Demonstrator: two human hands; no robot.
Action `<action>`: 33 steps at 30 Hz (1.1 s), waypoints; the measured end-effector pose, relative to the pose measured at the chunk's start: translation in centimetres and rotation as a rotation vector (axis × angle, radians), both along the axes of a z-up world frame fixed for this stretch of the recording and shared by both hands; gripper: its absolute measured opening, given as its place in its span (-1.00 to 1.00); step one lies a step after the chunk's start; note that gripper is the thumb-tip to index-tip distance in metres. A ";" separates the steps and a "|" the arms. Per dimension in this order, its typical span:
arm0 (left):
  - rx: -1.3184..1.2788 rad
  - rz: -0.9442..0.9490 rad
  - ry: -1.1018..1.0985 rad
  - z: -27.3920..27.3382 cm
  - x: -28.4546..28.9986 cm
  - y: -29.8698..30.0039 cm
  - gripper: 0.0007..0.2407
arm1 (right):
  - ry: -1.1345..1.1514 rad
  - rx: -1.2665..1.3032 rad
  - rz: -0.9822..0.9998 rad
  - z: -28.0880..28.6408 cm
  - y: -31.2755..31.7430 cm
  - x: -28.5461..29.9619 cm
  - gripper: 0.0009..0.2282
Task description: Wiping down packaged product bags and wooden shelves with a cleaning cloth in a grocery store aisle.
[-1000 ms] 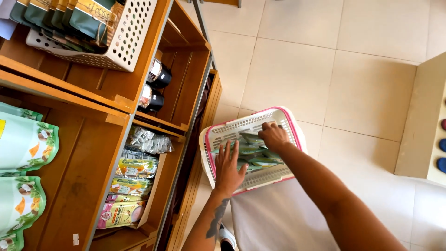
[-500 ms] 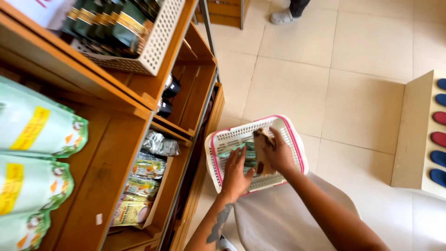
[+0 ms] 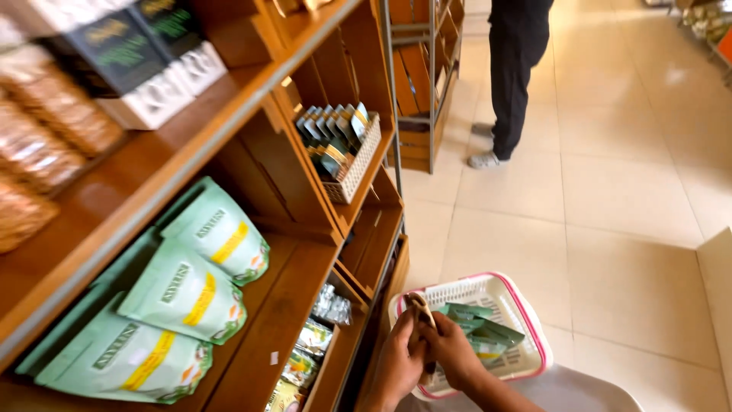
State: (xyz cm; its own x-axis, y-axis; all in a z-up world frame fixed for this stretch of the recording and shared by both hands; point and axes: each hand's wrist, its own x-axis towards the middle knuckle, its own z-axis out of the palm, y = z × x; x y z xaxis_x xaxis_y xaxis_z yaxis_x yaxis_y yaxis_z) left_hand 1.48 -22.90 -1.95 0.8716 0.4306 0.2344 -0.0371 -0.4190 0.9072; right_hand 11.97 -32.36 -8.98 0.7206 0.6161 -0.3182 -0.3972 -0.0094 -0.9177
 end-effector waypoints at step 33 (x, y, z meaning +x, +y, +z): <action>0.977 0.544 -0.635 35.4 -13.0 8.4 -0.64 | -1.292 0.489 0.290 47.0 14.7 -6.9 -0.83</action>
State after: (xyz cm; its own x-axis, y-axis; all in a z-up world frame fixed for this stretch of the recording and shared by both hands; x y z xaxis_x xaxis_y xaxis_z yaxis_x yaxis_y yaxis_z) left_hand -11.53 -14.48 33.47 0.2591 0.1094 0.9596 0.0368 -0.9940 0.1034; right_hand 5.03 -17.63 37.98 0.1666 0.6453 0.7455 0.6756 0.4760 -0.5630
